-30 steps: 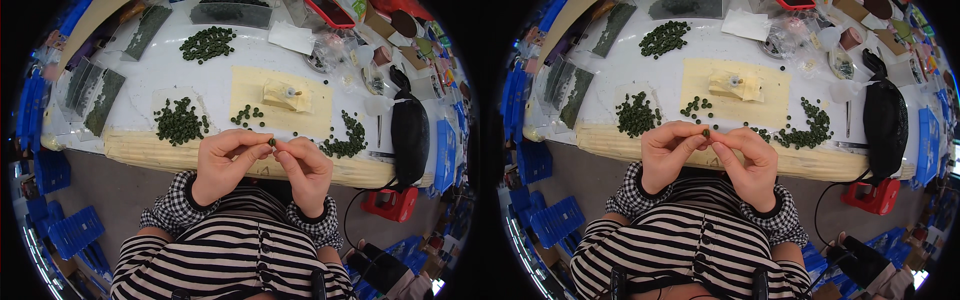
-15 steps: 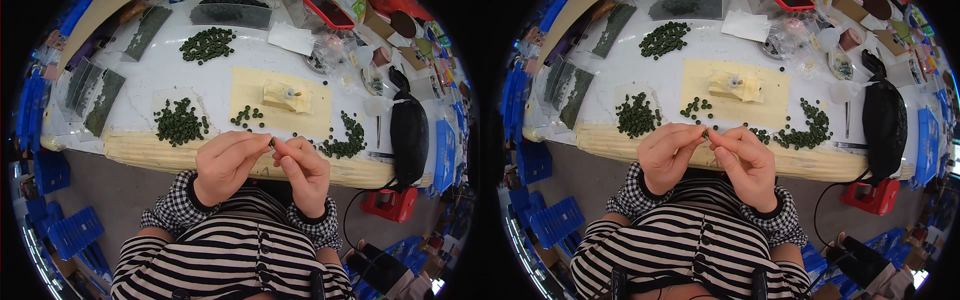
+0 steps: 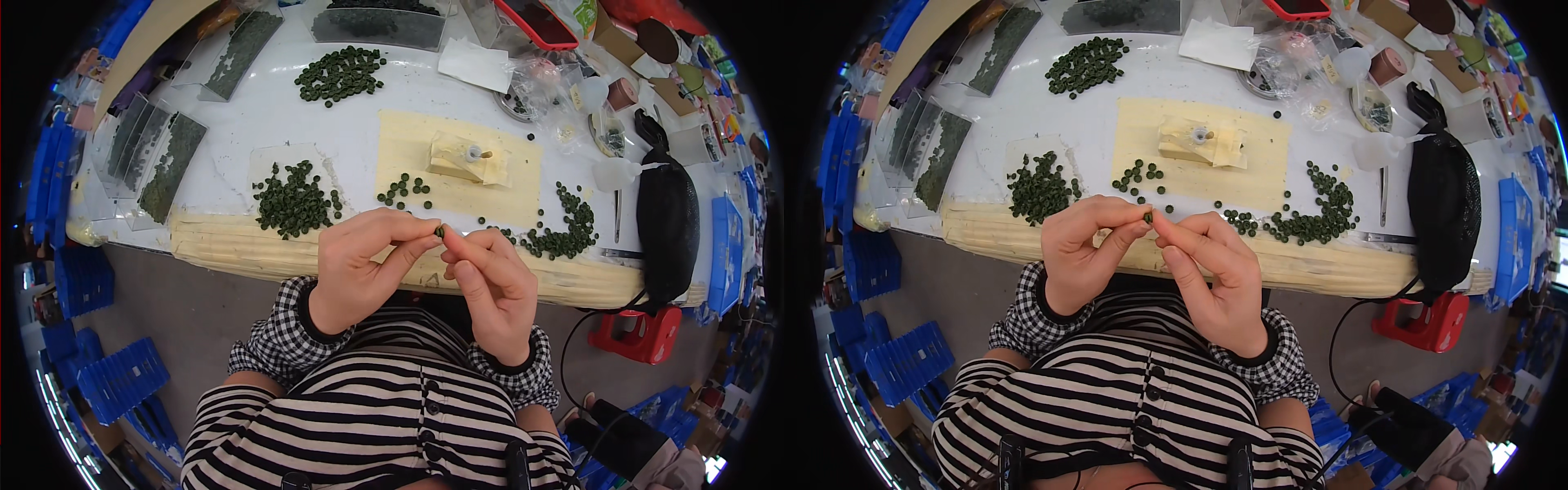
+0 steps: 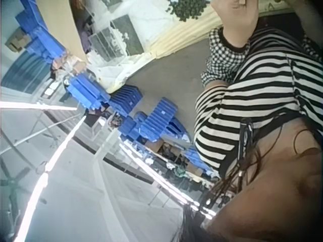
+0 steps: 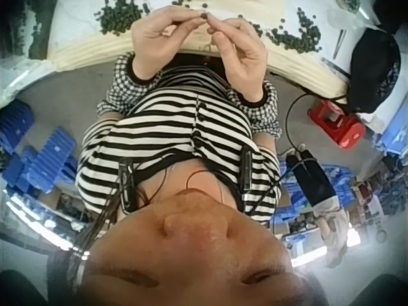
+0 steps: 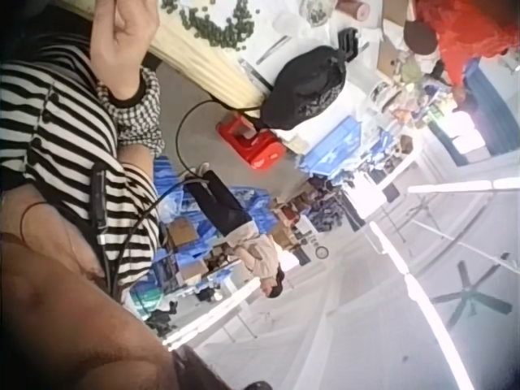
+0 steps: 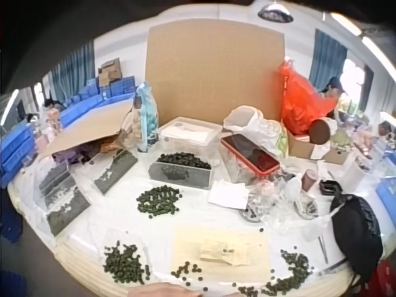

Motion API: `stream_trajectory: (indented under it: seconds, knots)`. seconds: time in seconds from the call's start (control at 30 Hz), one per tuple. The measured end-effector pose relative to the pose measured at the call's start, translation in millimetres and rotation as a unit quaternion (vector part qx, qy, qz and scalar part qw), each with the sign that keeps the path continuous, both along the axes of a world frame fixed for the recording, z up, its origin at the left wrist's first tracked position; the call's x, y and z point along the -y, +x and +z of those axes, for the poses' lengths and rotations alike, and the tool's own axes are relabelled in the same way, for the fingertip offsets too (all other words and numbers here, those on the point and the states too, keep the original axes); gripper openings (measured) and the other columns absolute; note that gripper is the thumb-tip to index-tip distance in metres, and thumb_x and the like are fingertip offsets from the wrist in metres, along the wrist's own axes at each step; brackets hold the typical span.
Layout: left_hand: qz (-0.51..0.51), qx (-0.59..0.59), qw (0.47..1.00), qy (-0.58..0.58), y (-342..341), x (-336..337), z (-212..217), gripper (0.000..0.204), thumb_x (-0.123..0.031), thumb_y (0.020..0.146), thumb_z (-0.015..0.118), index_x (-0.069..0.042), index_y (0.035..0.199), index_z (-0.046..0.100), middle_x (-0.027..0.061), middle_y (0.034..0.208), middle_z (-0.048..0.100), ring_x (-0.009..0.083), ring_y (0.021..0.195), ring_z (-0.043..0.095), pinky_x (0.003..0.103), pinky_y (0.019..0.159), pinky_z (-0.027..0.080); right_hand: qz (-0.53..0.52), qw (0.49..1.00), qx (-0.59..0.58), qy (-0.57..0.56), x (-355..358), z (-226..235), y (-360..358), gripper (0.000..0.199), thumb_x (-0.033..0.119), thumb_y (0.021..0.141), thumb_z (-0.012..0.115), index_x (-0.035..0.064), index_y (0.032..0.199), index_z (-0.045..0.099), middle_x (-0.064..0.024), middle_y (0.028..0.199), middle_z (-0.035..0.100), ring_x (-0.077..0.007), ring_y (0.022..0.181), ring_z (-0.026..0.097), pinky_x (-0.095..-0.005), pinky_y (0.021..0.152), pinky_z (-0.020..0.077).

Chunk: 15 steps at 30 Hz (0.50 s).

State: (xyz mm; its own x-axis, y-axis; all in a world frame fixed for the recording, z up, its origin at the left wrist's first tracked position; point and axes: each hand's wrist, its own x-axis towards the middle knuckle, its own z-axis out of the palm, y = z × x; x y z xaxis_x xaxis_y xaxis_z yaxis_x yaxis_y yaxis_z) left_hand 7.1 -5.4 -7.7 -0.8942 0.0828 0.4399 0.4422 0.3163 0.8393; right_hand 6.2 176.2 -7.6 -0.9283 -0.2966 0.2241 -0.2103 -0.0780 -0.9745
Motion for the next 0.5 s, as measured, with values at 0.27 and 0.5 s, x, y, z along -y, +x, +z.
stream_trajectory:
  seconds: [0.27,0.5]
  knots:
    - [-0.025,0.193,0.947,0.255,6.3,-4.0,-1.3,0.019,0.002,0.084,0.07,0.005,0.103,0.068,0.0103,0.092,0.07,0.0135,0.081,0.068,0.024,0.074,0.055,-0.021,0.988,-0.128,0.08,-1.1,-4.6,-4.3,0.034,-0.007,0.082,0.065,-0.0004,0.115,0.068,-0.0082,0.091,0.061,-0.0137,0.076,0.055,-0.0232,0.063,0.0445]
    - [-0.041,0.125,0.97,0.202,6.6,-3.2,-3.2,0.021,0.004,0.085,0.069,0.005,0.105,0.068,0.0106,0.094,0.07,0.0144,0.087,0.068,0.023,0.077,0.056,-0.041,0.982,-0.161,0.085,-0.7,-7.7,-5.3,0.035,-0.008,0.079,0.066,-0.0004,0.113,0.069,-0.0084,0.09,0.062,-0.017,0.076,0.055,-0.0253,0.063,0.0445]
